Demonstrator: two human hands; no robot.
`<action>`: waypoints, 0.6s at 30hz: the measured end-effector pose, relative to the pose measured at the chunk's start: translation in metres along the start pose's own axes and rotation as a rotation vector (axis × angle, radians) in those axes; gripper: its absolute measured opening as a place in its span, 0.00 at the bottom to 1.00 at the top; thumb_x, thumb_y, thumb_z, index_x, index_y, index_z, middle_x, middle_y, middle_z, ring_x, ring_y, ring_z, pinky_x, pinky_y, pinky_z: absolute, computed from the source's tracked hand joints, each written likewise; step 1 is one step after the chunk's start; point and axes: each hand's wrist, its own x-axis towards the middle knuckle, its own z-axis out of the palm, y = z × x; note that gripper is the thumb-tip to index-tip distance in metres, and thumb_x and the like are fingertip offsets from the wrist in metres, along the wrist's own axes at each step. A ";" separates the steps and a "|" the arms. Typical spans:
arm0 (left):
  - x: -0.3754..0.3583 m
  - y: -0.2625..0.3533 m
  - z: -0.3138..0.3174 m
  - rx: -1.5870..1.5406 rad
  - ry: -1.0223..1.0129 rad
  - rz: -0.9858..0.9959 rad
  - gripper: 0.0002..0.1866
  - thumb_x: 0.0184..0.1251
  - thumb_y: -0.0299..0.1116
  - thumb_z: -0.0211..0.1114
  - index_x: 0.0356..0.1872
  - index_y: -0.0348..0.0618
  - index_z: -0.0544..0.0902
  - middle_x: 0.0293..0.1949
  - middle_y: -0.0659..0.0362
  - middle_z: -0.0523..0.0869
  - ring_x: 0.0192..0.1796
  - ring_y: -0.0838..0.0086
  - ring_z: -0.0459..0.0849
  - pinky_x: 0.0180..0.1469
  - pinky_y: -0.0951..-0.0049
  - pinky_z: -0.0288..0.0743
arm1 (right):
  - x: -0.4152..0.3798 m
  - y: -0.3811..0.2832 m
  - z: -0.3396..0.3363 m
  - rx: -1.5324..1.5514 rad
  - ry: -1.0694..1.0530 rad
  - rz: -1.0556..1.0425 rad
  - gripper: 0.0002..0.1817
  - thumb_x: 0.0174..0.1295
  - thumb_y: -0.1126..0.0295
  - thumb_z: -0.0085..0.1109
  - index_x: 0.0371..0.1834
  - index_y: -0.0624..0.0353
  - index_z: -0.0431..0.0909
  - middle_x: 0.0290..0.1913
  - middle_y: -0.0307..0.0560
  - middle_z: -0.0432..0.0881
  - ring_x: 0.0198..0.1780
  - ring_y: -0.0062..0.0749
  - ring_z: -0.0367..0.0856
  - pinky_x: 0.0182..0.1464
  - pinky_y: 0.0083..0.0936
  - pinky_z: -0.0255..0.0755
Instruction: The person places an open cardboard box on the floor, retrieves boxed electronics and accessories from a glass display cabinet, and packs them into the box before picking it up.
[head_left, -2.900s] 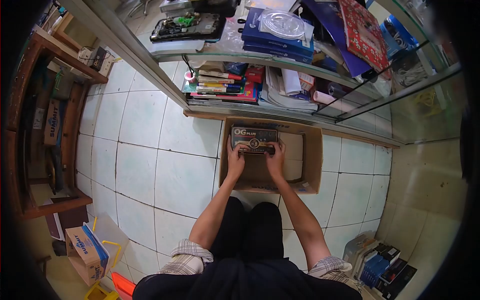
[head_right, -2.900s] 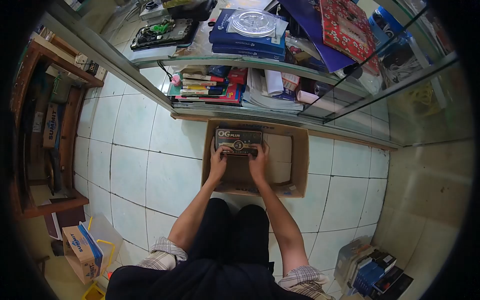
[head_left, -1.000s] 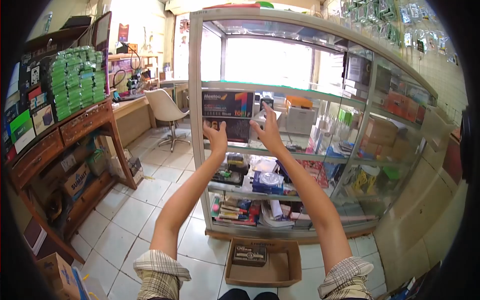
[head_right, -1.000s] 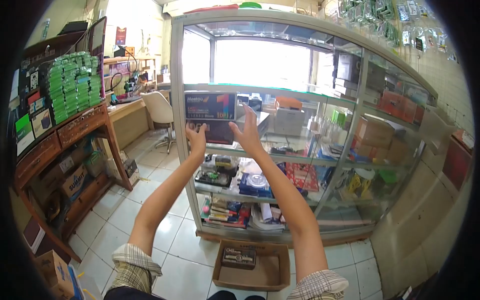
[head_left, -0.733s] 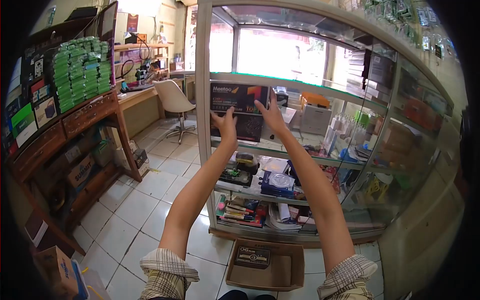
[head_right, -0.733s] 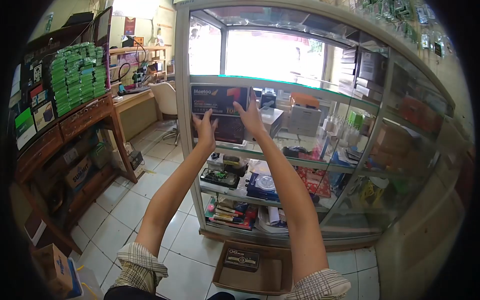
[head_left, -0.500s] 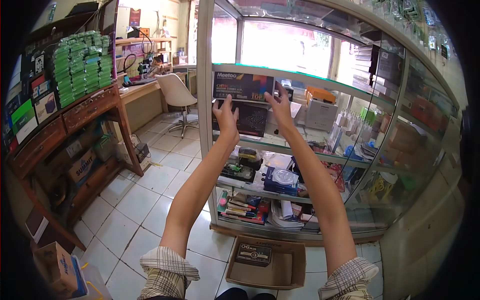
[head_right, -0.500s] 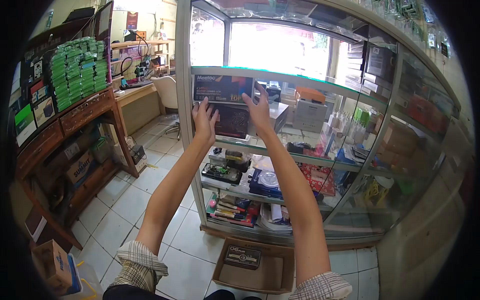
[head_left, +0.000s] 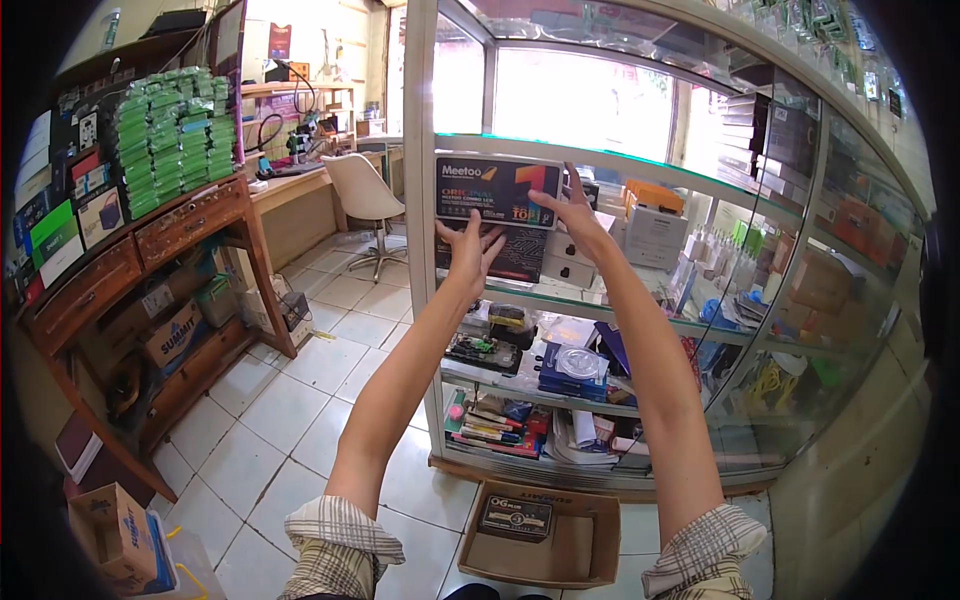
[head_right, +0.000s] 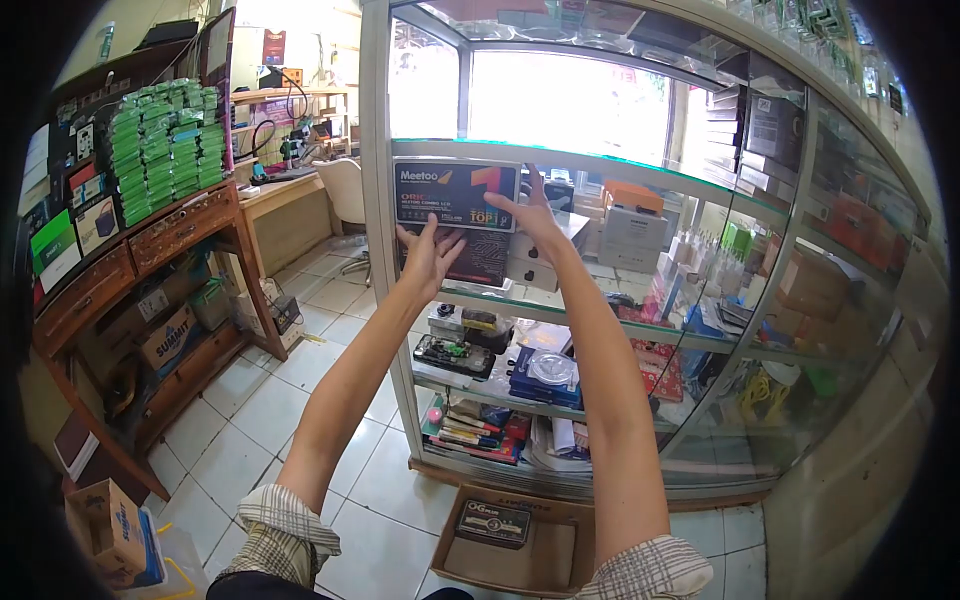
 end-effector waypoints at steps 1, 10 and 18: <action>-0.002 0.001 0.000 -0.005 -0.004 0.005 0.43 0.64 0.34 0.51 0.59 0.64 0.20 0.55 0.44 0.62 0.55 0.56 0.69 0.58 0.55 0.65 | -0.002 -0.001 -0.001 -0.001 -0.001 0.001 0.55 0.42 0.51 0.66 0.67 0.48 0.37 0.63 0.59 0.54 0.64 0.44 0.53 0.62 0.39 0.48; -0.029 -0.003 0.012 -0.020 -0.044 0.019 0.26 0.63 0.32 0.53 0.50 0.51 0.44 0.51 0.45 0.60 0.53 0.54 0.70 0.55 0.56 0.70 | -0.050 -0.010 -0.025 -0.087 0.168 -0.157 0.57 0.36 0.50 0.70 0.65 0.57 0.42 0.57 0.60 0.60 0.55 0.44 0.65 0.52 0.33 0.65; -0.097 0.019 0.001 -0.039 -0.107 -0.126 0.32 0.57 0.44 0.60 0.48 0.45 0.46 0.51 0.49 0.63 0.49 0.59 0.73 0.53 0.60 0.71 | -0.131 -0.029 -0.038 -0.108 0.172 -0.358 0.60 0.29 0.61 0.76 0.65 0.57 0.42 0.59 0.54 0.57 0.59 0.42 0.60 0.59 0.34 0.59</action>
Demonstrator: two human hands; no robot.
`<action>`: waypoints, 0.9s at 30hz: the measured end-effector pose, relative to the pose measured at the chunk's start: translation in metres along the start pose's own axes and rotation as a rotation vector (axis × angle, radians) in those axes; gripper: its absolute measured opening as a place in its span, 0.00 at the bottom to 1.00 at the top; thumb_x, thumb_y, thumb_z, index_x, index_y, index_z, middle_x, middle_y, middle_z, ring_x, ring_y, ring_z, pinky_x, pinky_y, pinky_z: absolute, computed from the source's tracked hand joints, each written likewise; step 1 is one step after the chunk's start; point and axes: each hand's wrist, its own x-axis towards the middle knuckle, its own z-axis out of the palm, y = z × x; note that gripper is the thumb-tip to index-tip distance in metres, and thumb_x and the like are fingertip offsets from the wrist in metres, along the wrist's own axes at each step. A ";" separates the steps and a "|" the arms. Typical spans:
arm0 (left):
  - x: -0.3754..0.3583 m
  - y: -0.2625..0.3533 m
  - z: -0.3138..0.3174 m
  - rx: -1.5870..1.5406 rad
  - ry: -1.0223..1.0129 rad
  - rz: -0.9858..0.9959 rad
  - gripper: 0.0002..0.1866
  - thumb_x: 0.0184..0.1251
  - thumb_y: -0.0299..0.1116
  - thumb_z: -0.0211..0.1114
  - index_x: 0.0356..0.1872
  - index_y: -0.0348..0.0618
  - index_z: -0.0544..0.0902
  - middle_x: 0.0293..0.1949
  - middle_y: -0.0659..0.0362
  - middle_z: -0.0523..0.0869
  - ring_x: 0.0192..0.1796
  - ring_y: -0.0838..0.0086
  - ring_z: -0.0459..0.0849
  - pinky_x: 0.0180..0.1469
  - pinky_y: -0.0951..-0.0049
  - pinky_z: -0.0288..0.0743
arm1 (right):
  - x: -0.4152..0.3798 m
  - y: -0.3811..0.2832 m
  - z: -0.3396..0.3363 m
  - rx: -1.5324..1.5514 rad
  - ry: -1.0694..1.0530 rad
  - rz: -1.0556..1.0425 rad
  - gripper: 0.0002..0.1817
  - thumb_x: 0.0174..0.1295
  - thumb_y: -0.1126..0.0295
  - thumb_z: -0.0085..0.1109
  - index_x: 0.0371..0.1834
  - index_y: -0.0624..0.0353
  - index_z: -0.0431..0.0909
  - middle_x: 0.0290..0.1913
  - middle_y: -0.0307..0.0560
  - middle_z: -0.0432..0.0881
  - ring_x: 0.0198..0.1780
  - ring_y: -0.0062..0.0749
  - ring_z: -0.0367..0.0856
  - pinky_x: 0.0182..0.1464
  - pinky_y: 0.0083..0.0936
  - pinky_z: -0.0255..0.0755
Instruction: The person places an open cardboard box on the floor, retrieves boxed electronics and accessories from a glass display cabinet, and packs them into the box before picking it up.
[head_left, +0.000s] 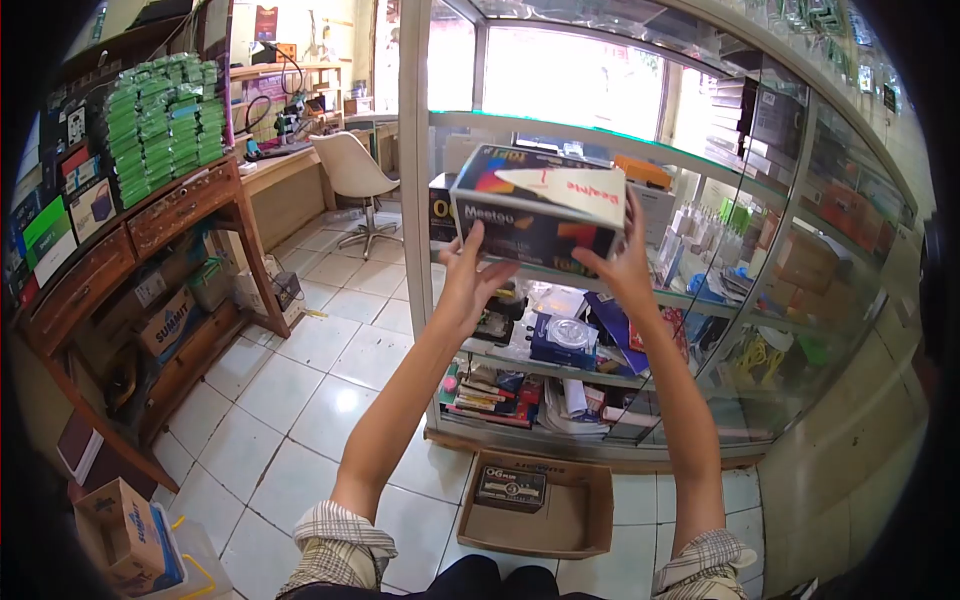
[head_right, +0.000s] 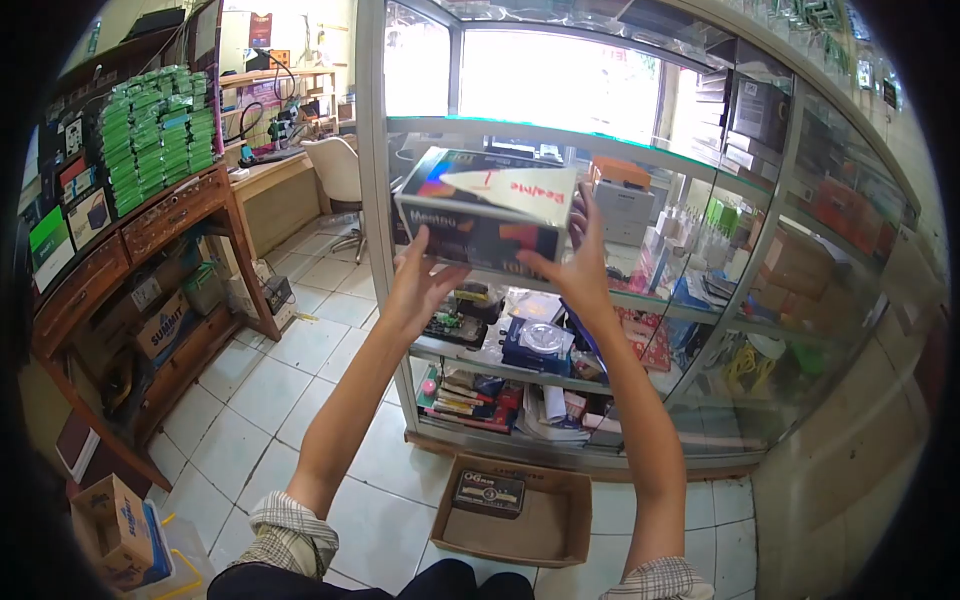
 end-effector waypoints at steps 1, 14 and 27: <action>-0.018 0.005 -0.003 0.054 -0.055 -0.043 0.31 0.58 0.46 0.59 0.48 0.44 0.47 0.49 0.50 0.64 0.49 0.60 0.73 0.52 0.60 0.71 | -0.015 -0.011 -0.005 0.026 -0.023 -0.021 0.61 0.29 0.61 0.76 0.66 0.57 0.41 0.59 0.53 0.56 0.59 0.41 0.59 0.60 0.34 0.59; -0.242 -0.090 -0.116 0.490 0.159 -0.787 0.42 0.53 0.65 0.50 0.57 0.40 0.53 0.55 0.51 0.62 0.60 0.65 0.59 0.61 0.59 0.54 | -0.301 -0.046 -0.030 -0.286 -0.432 0.495 0.65 0.24 0.68 0.75 0.67 0.54 0.36 0.60 0.52 0.53 0.63 0.43 0.54 0.63 0.33 0.54; -0.304 -0.268 -0.263 0.566 0.261 -1.041 0.25 0.67 0.48 0.42 0.46 0.34 0.72 0.35 0.57 0.81 0.36 0.73 0.80 0.36 0.75 0.74 | -0.471 0.072 -0.014 0.011 -0.445 0.901 0.56 0.25 0.75 0.73 0.63 0.50 0.48 0.62 0.55 0.53 0.64 0.47 0.53 0.64 0.33 0.52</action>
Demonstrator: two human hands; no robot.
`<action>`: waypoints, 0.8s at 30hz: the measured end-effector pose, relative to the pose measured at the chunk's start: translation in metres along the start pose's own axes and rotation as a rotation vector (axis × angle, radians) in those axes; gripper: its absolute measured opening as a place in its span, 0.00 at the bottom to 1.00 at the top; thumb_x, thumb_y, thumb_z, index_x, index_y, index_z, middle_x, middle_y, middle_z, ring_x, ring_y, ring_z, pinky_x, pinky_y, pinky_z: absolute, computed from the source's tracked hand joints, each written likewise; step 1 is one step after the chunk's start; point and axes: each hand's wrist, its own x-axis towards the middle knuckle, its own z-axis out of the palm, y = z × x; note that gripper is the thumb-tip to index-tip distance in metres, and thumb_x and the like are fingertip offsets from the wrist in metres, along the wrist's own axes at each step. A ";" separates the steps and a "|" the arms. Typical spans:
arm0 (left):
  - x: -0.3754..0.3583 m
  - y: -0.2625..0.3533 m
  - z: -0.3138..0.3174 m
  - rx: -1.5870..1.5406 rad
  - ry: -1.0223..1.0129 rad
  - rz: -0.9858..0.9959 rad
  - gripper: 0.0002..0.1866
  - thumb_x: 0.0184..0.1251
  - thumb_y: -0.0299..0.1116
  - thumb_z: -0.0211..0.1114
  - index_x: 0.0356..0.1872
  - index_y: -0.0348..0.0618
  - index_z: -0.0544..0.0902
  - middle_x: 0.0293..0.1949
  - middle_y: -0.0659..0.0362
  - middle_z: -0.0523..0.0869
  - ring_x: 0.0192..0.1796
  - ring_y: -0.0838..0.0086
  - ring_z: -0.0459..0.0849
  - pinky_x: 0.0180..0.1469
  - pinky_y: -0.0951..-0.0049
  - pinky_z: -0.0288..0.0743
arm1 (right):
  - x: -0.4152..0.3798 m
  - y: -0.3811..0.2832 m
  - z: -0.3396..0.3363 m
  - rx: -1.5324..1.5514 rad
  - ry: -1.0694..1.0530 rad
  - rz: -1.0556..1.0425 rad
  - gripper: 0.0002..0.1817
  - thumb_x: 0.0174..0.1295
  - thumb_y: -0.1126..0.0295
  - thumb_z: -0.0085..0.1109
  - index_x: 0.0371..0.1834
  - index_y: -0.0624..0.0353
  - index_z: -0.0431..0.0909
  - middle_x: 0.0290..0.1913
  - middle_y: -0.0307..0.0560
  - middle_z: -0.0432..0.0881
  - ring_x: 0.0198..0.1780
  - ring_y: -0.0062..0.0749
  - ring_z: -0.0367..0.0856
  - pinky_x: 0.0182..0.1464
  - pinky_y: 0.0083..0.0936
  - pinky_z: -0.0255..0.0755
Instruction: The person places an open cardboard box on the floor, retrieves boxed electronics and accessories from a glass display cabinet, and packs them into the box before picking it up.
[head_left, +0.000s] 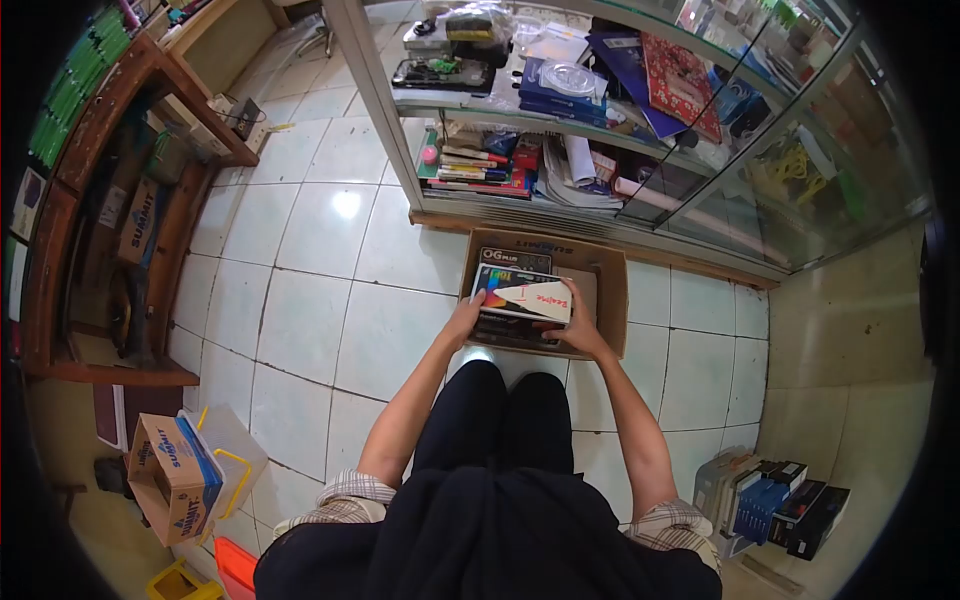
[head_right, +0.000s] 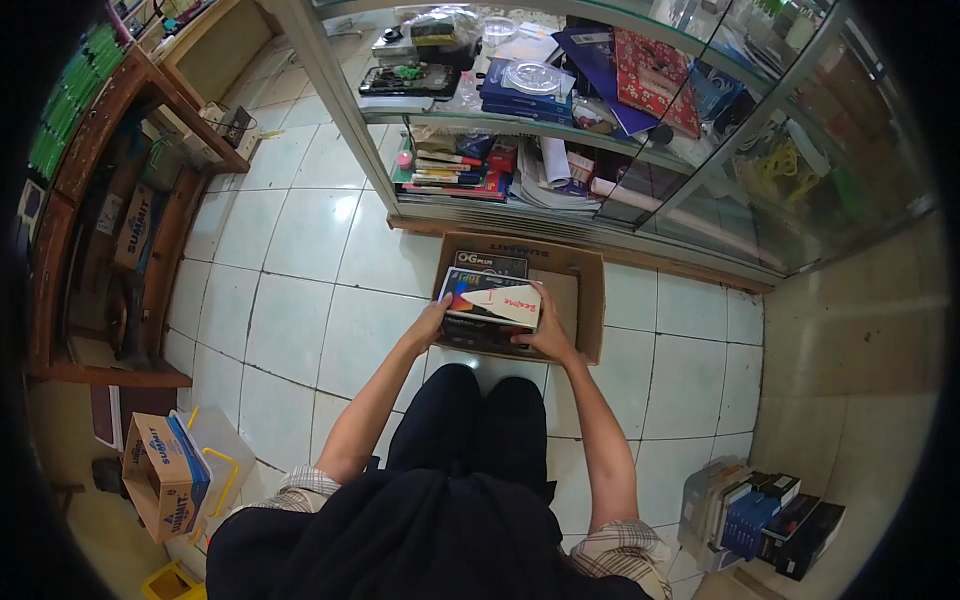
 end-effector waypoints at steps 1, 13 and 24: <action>0.013 -0.019 -0.006 -0.002 0.004 -0.014 0.25 0.67 0.48 0.42 0.46 0.34 0.72 0.35 0.57 0.81 0.36 0.73 0.80 0.36 0.75 0.74 | 0.002 0.006 0.001 0.006 -0.006 0.012 0.56 0.25 0.75 0.73 0.63 0.50 0.48 0.62 0.55 0.53 0.64 0.47 0.53 0.64 0.33 0.52; -0.003 -0.022 0.029 1.014 0.365 -0.012 0.29 0.56 0.30 0.56 0.54 0.23 0.53 0.45 0.33 0.70 0.45 0.41 0.73 0.46 0.53 0.69 | 0.002 0.074 0.051 0.102 -0.206 0.349 0.54 0.33 0.86 0.63 0.64 0.51 0.37 0.60 0.56 0.52 0.64 0.43 0.51 0.64 0.31 0.47; -0.006 -0.043 0.047 1.419 0.326 0.252 0.37 0.48 0.36 0.64 0.54 0.21 0.59 0.59 0.33 0.55 0.63 0.45 0.53 0.59 0.49 0.55 | 0.006 0.061 0.066 0.086 -0.152 0.403 0.43 0.45 0.83 0.56 0.63 0.53 0.42 0.64 0.60 0.50 0.65 0.48 0.51 0.64 0.35 0.52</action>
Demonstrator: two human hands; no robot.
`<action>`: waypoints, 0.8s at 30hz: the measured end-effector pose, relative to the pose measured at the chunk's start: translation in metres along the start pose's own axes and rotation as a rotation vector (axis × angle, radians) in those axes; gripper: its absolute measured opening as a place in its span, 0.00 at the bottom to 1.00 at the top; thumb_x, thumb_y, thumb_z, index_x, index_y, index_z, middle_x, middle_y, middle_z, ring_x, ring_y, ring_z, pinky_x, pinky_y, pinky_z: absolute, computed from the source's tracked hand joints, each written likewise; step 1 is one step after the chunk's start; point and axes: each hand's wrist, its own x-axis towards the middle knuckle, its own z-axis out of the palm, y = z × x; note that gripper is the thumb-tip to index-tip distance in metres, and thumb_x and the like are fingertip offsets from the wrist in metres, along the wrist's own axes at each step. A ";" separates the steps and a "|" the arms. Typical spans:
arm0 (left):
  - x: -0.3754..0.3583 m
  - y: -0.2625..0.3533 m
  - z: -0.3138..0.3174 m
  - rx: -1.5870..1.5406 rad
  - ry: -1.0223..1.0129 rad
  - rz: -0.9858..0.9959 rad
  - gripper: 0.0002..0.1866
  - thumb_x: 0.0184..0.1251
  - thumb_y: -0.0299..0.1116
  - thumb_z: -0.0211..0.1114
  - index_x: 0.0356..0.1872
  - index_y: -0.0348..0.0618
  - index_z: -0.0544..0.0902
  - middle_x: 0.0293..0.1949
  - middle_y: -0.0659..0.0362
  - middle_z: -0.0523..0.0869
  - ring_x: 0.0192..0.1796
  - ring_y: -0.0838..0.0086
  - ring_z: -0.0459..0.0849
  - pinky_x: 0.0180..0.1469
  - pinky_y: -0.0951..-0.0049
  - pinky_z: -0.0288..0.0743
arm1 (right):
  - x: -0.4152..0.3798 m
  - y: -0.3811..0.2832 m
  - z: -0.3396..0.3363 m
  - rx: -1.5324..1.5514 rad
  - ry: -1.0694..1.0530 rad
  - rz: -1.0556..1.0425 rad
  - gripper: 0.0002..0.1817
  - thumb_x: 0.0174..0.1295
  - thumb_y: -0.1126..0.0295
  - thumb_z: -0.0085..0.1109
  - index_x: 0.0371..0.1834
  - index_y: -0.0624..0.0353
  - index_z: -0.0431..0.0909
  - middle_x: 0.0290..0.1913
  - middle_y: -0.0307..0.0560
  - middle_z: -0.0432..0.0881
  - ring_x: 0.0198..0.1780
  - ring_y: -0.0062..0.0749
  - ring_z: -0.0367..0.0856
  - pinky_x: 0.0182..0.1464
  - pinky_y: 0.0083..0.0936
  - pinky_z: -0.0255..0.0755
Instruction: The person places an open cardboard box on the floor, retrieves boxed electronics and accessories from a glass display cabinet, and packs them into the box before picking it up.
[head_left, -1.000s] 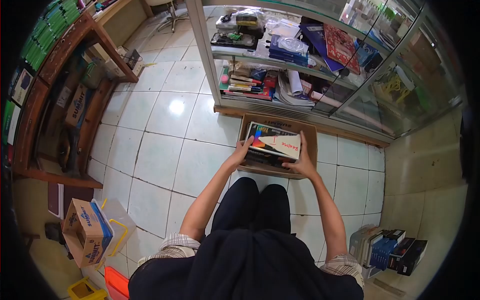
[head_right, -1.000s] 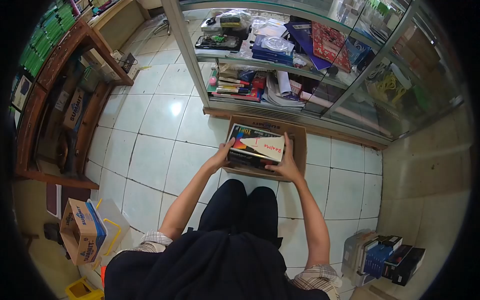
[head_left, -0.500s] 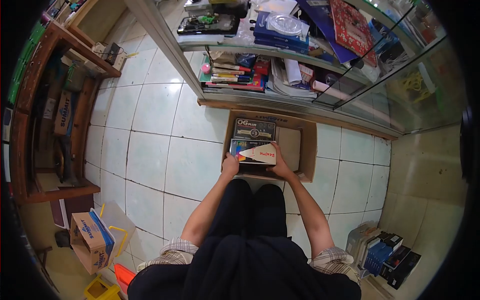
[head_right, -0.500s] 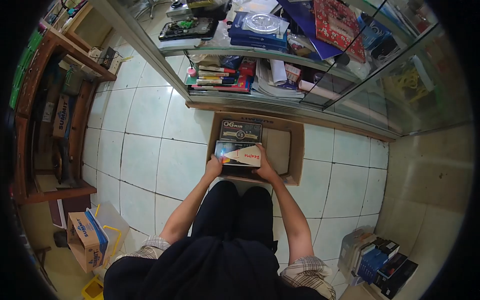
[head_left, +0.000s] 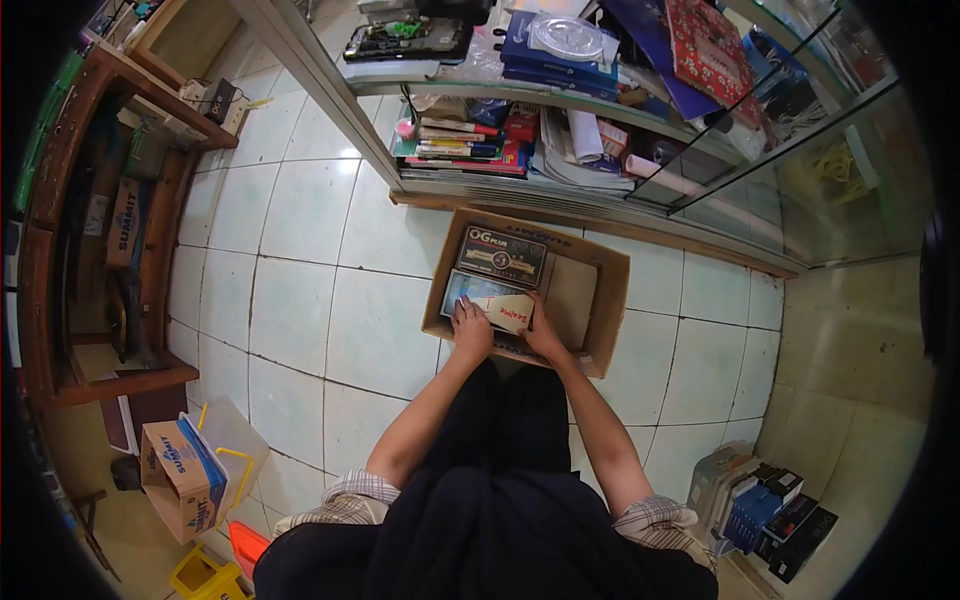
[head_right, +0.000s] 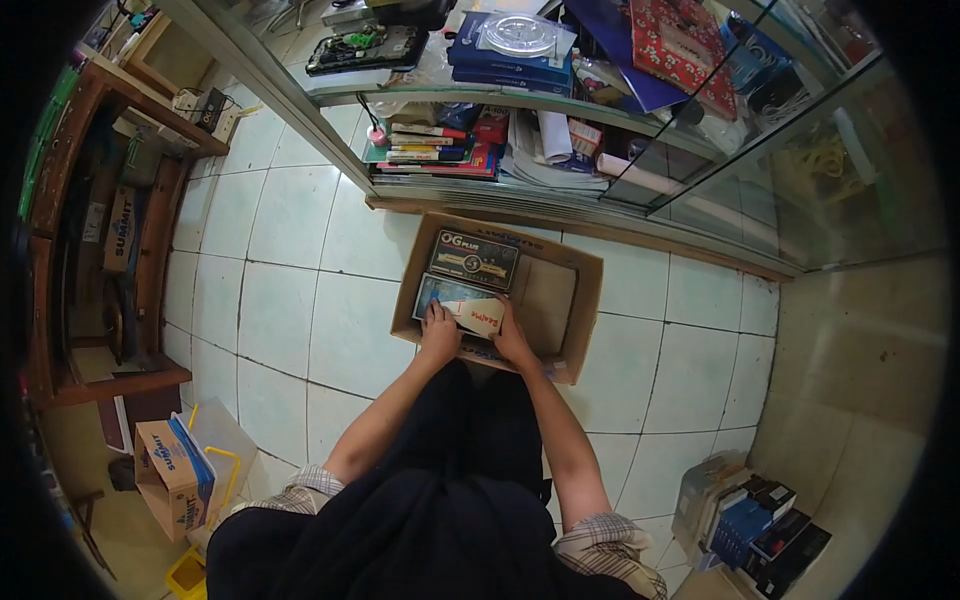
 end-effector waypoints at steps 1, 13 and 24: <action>0.000 -0.001 0.001 -0.004 0.012 0.004 0.37 0.48 0.36 0.64 0.54 0.21 0.59 0.59 0.33 0.55 0.63 0.45 0.53 0.59 0.49 0.55 | 0.000 0.003 -0.001 -0.008 0.005 -0.010 0.43 0.45 0.83 0.56 0.63 0.53 0.42 0.64 0.60 0.50 0.65 0.48 0.51 0.64 0.35 0.52; 0.006 -0.053 -0.170 -0.341 0.531 0.208 0.23 0.52 0.35 0.61 0.50 0.38 0.69 0.48 0.46 0.72 0.53 0.53 0.69 0.56 0.63 0.62 | -0.037 -0.178 -0.111 -0.345 0.104 -0.481 0.23 0.53 0.66 0.55 0.53 0.58 0.65 0.58 0.58 0.61 0.59 0.50 0.61 0.60 0.33 0.56; -0.012 0.038 -0.478 -0.571 1.199 0.764 0.22 0.55 0.30 0.57 0.52 0.36 0.65 0.50 0.47 0.69 0.54 0.55 0.66 0.57 0.65 0.58 | -0.066 -0.476 -0.142 -0.654 0.544 -1.318 0.22 0.54 0.70 0.53 0.52 0.60 0.63 0.54 0.57 0.64 0.56 0.49 0.63 0.58 0.34 0.57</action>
